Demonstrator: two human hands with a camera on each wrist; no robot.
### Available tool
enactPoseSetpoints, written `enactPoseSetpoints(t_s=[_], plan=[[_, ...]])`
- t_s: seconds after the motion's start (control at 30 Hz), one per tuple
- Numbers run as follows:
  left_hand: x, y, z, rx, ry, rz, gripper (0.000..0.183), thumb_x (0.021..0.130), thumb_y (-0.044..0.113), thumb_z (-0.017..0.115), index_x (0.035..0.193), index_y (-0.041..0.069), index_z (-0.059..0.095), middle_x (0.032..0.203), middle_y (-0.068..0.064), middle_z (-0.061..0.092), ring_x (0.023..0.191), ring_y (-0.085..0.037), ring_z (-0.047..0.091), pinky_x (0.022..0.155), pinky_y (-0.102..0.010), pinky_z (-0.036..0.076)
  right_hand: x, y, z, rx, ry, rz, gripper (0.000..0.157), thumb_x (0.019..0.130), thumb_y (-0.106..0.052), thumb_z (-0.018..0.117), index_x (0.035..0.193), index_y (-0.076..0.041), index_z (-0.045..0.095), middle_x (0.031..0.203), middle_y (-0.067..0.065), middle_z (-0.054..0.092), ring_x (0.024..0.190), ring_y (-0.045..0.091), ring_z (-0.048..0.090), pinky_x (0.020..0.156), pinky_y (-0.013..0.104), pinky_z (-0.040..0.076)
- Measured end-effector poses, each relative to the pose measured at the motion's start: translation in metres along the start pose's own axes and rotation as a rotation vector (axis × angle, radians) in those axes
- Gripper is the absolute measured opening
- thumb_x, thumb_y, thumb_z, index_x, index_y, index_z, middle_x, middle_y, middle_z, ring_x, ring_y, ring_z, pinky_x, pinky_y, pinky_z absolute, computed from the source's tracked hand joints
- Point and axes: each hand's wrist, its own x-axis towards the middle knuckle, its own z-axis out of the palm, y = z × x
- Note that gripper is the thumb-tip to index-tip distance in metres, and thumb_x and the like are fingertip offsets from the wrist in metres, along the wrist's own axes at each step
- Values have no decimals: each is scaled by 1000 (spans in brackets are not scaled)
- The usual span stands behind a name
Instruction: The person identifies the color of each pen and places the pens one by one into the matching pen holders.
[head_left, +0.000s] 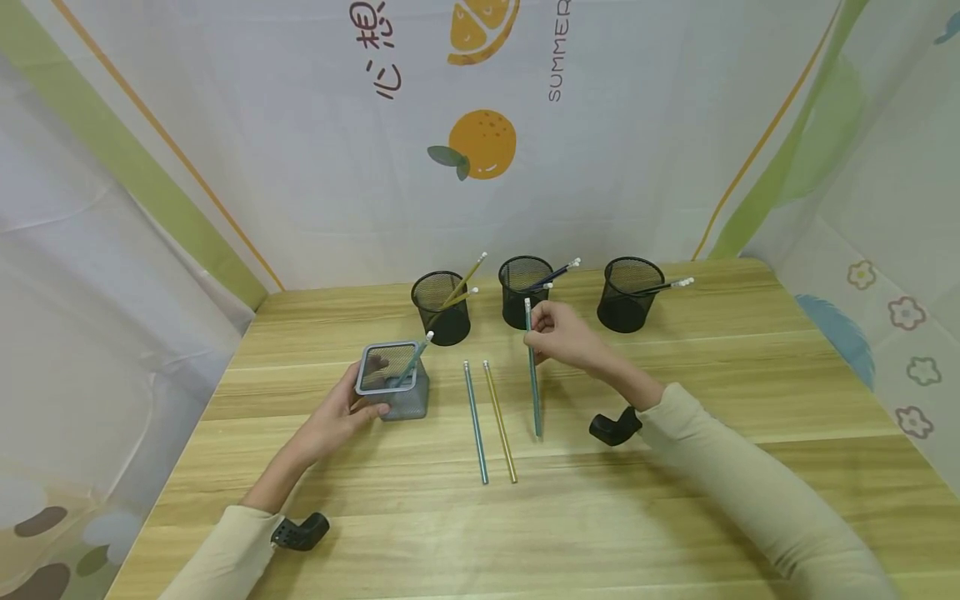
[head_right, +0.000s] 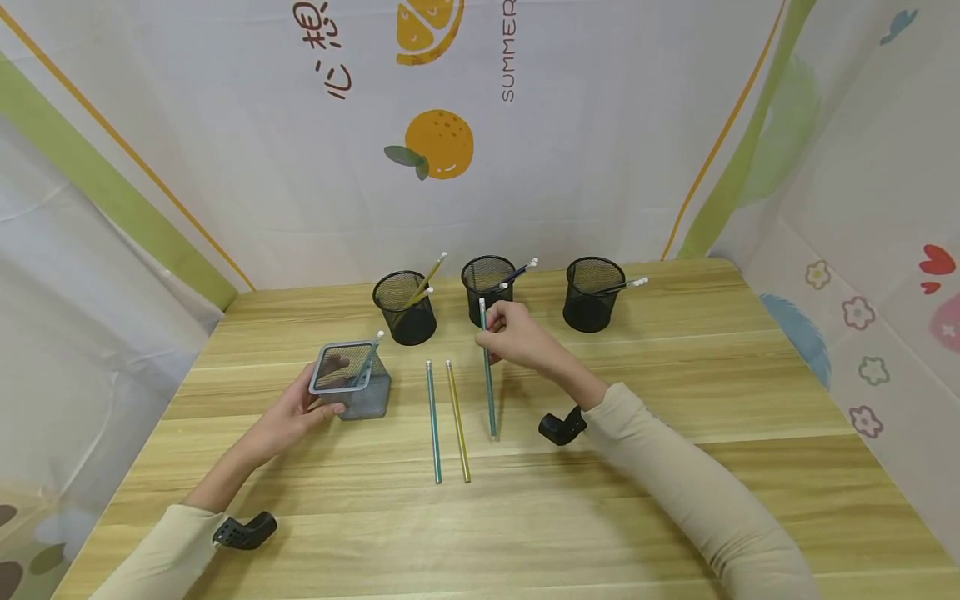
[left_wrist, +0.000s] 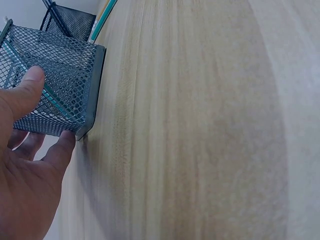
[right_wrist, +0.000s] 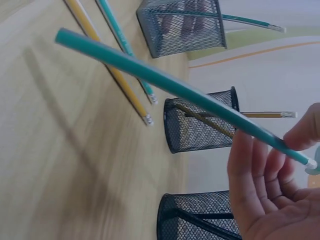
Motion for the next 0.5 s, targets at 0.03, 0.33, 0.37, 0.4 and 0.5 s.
enactPoseSetpoints(t_s=[0.03, 0.33, 0.37, 0.4, 0.5], plan=[[0, 0, 0, 3, 0, 2, 73, 96, -10, 63, 155, -4, 23, 156, -26, 32, 140, -48, 35, 112, -49, 37, 0, -1, 0, 10, 3, -18, 9, 90, 1, 54, 98, 3, 49, 83, 14, 57, 68, 26, 63, 77, 59, 59], [-2, -1, 0, 1, -2, 2, 72, 96, -9, 63, 155, -5, 22, 156, -27, 31, 140, -48, 35, 112, -54, 35, 0, -5, -1, 71, 43, -174, 6, 90, 4, 52, 95, 1, 50, 81, 15, 57, 70, 26, 64, 68, 40, 62], [-2, 0, 0, 4, -2, 2, 72, 97, -9, 63, 155, -5, 22, 156, -27, 32, 140, -48, 35, 112, -55, 34, 0, -5, -1, 81, 50, -189, 6, 91, 4, 52, 95, 2, 50, 84, 15, 57, 72, 26, 63, 68, 39, 62], [-2, 0, 0, 7, -2, 3, 72, 97, -9, 63, 155, -5, 22, 156, -27, 32, 140, -48, 35, 112, -55, 34, 0, -5, -1, 91, 57, -205, 6, 91, 5, 52, 96, 1, 51, 87, 16, 56, 73, 26, 63, 69, 39, 62], [-1, 1, 0, 1, -6, 4, 72, 97, -8, 63, 155, -5, 21, 156, -27, 31, 140, -48, 34, 113, -54, 34, 0, -6, 0, 124, 76, -247, 6, 93, 6, 53, 99, 5, 52, 95, 18, 55, 76, 26, 62, 71, 39, 62]])
